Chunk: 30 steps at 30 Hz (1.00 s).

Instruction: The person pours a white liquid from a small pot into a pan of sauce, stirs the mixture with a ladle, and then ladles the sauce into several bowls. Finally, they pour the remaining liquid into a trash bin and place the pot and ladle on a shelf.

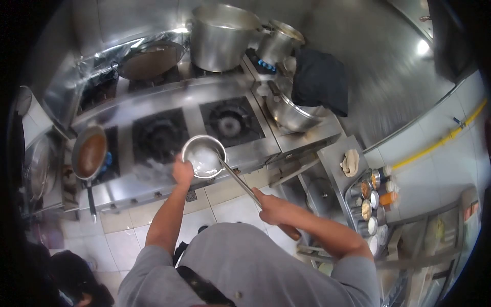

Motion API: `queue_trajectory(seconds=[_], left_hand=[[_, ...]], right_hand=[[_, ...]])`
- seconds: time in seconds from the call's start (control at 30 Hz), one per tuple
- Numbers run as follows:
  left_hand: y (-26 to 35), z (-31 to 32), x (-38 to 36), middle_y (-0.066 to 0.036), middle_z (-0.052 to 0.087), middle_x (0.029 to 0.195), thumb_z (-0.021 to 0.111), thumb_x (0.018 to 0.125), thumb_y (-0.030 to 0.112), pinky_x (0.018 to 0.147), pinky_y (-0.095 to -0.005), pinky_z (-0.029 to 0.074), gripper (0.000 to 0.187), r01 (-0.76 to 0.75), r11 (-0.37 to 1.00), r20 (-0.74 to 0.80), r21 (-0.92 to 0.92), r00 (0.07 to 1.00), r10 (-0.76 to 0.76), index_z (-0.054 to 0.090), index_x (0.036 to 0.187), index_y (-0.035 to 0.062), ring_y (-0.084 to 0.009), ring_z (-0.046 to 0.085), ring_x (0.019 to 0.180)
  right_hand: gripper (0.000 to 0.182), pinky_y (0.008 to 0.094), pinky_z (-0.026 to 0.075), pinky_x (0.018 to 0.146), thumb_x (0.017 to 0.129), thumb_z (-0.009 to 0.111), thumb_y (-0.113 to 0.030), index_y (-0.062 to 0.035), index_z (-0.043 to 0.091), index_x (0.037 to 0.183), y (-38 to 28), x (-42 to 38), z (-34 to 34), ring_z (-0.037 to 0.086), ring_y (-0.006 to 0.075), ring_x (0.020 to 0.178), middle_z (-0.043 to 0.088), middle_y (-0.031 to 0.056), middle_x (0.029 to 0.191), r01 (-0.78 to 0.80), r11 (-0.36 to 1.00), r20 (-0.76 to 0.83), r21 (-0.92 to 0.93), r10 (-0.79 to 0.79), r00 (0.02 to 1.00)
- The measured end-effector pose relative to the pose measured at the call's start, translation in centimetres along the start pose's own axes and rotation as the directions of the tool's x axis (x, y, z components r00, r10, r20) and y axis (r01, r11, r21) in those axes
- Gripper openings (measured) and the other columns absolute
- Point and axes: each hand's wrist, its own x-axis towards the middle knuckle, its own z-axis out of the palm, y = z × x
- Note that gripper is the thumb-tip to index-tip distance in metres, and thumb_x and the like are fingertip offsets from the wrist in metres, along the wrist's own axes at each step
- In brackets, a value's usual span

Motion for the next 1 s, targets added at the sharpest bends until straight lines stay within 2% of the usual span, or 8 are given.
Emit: queue_trajectory(seconds=[0.3, 0.37, 0.5, 0.57, 0.67, 0.77, 0.97, 1.0], left_hand=[[-0.1, 0.2, 0.4, -0.02, 0.068, 0.107, 0.051, 0.085, 0.013, 0.087, -0.0519, 0.049, 0.028, -0.016, 1.0, 0.031, 0.002, 0.999, 0.016, 0.06, 0.111, 0.0087, -0.0411, 0.065, 0.1], [-0.1, 0.3, 0.7, -0.02, 0.068, 0.108, 0.051, 0.085, 0.013, 0.086, -0.0521, 0.049, 0.028, -0.014, 1.0, 0.041, 0.001, 0.999, 0.014, 0.06, 0.111, 0.0091, -0.0412, 0.065, 0.1], [0.2, -0.1, 0.7, -0.02, 0.068, 0.107, 0.052, 0.085, 0.013, 0.087, -0.0522, 0.049, 0.027, -0.042, 0.999, 0.062, 0.009, 0.997, 0.042, 0.061, 0.111, 0.0107, -0.0415, 0.065, 0.101], [0.2, -0.2, 0.8, -0.02, 0.068, 0.107, 0.052, 0.085, 0.014, 0.087, -0.0521, 0.049, 0.027, -0.059, 0.998, 0.068, 0.021, 0.996, 0.057, 0.061, 0.111, 0.0112, -0.0414, 0.065, 0.101], [-0.1, 0.1, 1.4, -0.02, 0.069, 0.107, 0.053, 0.085, 0.015, 0.087, -0.0516, 0.049, 0.029, -0.054, 0.998, 0.102, 0.022, 0.993, 0.052, 0.061, 0.113, 0.0115, -0.0415, 0.064, 0.103], [-0.4, 0.3, 1.6, -0.021, 0.069, 0.108, 0.053, 0.085, 0.015, 0.088, -0.0519, 0.049, 0.031, -0.092, 0.995, 0.096, 0.025, 0.991, 0.089, 0.061, 0.115, 0.0116, -0.0421, 0.064, 0.103], [-0.3, 0.1, 2.3, -0.022, 0.069, 0.107, 0.053, 0.085, 0.015, 0.09, -0.0511, 0.048, 0.034, -0.123, 0.992, 0.103, -0.015, 0.987, 0.124, 0.061, 0.118, 0.0106, -0.0433, 0.064, 0.103], [-0.4, 0.1, 3.0, -0.022, 0.067, 0.111, 0.052, 0.086, 0.015, 0.092, -0.05, 0.048, 0.037, -0.157, 0.988, 0.171, 0.0, 0.973, 0.155, 0.059, 0.121, 0.0099, -0.0427, 0.063, 0.107]], right_hand=[[0.083, 0.0427, 0.052, 0.083, 0.078, 0.054, -0.009, -0.0007, 0.022, 0.154, 0.6, -0.1, 0.6, 0.066, 0.0399, 0.096, 0.066, 0.0299, 0.108, 0.0, 0.995, 0.006, 0.099, 0.0, 1.0], [0.083, 0.0395, 0.053, 0.067, 0.077, 0.053, -0.007, 0.002, 0.02, 0.153, 0.7, -0.2, 0.6, 0.065, 0.032, 0.071, 0.065, 0.0247, 0.094, 0.051, 0.988, -0.004, 0.148, -0.051, 0.999], [0.083, 0.0399, 0.055, 0.073, 0.078, 0.055, -0.008, -0.0012, 0.022, 0.154, -0.5, -1.0, -1.2, 0.067, 0.0334, 0.081, 0.066, 0.0259, 0.101, -0.024, 0.977, 0.088, 0.214, 0.005, 0.996], [0.08, 0.038, 0.056, 0.061, 0.078, 0.055, -0.005, -0.0025, 0.026, 0.152, -0.9, -1.4, -1.8, 0.066, 0.0277, 0.075, 0.064, 0.0223, 0.098, -0.076, 0.961, 0.143, 0.264, 0.039, 0.989], [0.075, 0.0362, 0.056, 0.054, 0.08, 0.055, -0.002, -0.0059, 0.031, 0.151, -0.4, -1.1, -2.0, 0.065, 0.0246, 0.071, 0.061, 0.0181, 0.099, -0.047, 0.931, 0.124, 0.361, 0.002, 0.992], [0.071, 0.0358, 0.057, 0.053, 0.081, 0.055, -0.001, -0.0093, 0.034, 0.149, -0.2, -0.7, -2.7, 0.064, 0.0244, 0.067, 0.059, 0.0149, 0.1, -0.059, 0.915, 0.135, 0.4, 0.005, 0.991], [0.074, 0.0308, 0.044, 0.047, 0.08, 0.053, -0.001, -0.0062, 0.032, 0.151, 1.3, 0.9, -3.8, 0.054, 0.0145, 0.056, 0.051, 0.0062, 0.081, -0.082, 0.85, 0.218, 0.521, -0.039, 0.975], [0.074, 0.0306, 0.043, 0.046, 0.079, 0.053, 0.0, -0.0065, 0.033, 0.15, 1.5, 1.1, -3.6, 0.051, 0.0138, 0.056, 0.049, 0.0051, 0.079, -0.103, 0.8, 0.236, 0.591, -0.05, 0.97]])
